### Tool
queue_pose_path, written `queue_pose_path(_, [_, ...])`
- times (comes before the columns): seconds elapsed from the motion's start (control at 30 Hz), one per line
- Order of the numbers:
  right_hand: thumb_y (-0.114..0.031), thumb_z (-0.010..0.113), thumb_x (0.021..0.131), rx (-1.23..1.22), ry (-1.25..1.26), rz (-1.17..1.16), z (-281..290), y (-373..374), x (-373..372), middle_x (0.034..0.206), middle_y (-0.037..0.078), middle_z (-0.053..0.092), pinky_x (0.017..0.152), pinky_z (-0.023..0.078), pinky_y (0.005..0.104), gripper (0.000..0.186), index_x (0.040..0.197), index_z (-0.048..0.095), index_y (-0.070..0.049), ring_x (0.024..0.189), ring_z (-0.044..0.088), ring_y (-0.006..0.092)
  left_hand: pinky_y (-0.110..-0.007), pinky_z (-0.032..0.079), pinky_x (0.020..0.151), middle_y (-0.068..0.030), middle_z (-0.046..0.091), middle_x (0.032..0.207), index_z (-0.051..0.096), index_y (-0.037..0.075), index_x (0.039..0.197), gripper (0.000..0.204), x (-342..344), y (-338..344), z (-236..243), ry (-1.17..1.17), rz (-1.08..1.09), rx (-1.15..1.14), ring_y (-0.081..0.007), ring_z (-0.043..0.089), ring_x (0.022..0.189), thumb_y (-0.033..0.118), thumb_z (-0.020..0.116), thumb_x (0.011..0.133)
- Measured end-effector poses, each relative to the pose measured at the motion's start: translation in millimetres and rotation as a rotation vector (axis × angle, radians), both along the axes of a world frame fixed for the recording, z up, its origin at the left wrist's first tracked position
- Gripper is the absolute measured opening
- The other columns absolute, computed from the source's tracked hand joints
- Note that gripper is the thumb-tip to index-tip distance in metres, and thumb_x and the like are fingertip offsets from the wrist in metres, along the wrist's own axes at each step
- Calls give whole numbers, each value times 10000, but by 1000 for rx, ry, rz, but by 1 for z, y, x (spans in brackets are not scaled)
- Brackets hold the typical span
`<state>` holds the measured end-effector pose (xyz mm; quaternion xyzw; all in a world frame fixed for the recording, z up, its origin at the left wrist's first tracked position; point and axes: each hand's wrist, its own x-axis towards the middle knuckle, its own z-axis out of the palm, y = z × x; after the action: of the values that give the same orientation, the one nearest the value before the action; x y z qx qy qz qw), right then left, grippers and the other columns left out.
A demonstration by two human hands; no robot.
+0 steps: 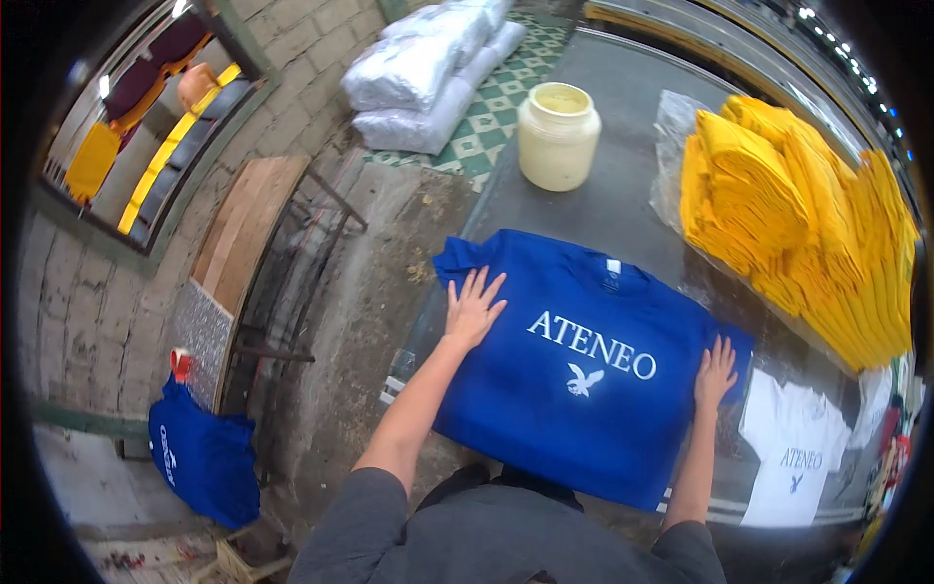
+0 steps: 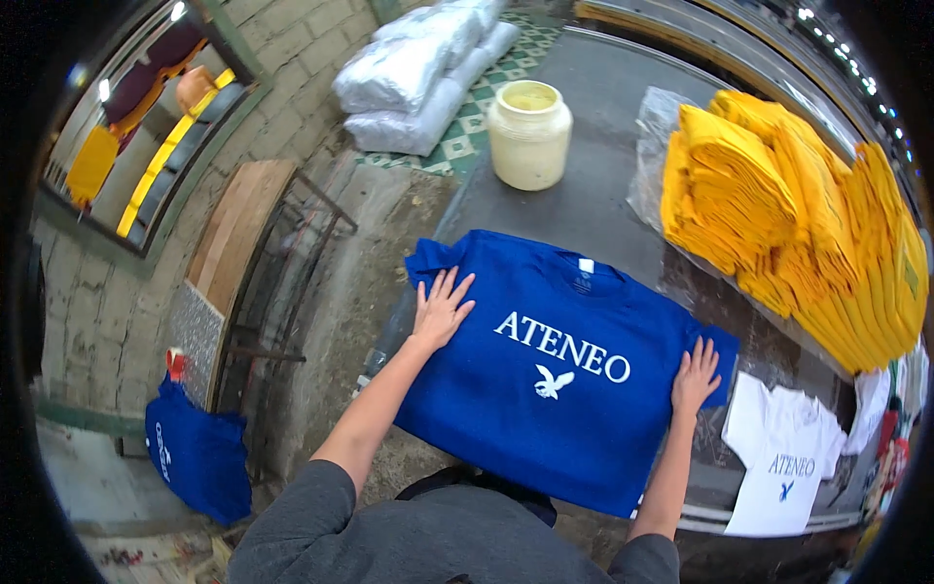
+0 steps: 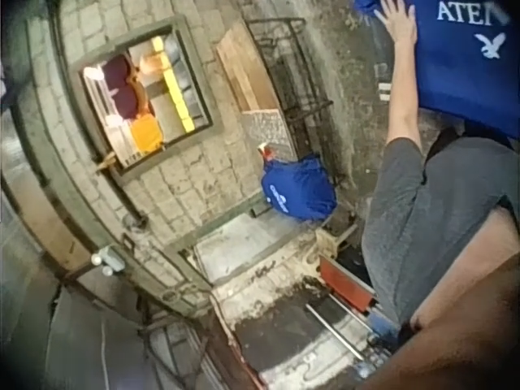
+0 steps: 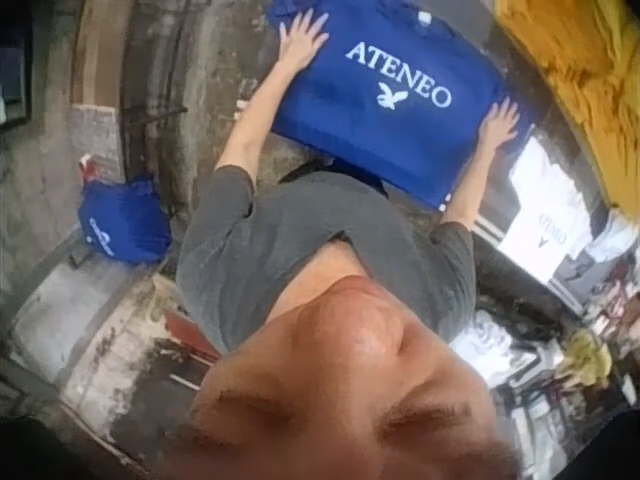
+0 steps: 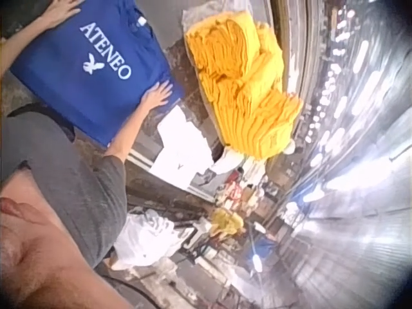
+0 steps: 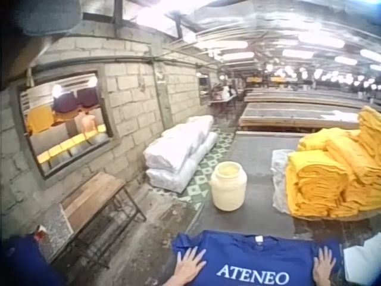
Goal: Printing logos onto t-shirts using a heat press machine.
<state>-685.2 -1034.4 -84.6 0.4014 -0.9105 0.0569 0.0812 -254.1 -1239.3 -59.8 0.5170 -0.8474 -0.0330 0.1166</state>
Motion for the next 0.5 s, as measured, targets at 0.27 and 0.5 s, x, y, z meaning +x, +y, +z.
queue_pose_path(0.27, [-263, 467, 914, -451, 157, 249, 7, -55, 25, 1249, 201, 488, 939, 386, 416, 387, 1208, 500, -13, 1154, 467, 341, -596, 262, 966, -104, 265, 1439, 329, 176, 1367, 586, 49, 59, 0, -136, -20, -9, -284, 272, 1311, 390, 489, 845])
queue_pose_path(0.5, [-77, 491, 845, -628, -109, 673, 25, -153, 190, 1230, 178, 506, 917, 402, 399, 356, 1194, 503, -6, 1124, 491, 334, -578, 134, 1051, -102, 161, 1475, 294, 140, 1380, 549, 138, 143, 6, 121, 205, 61, -269, 160, 1359, 359, 439, 898])
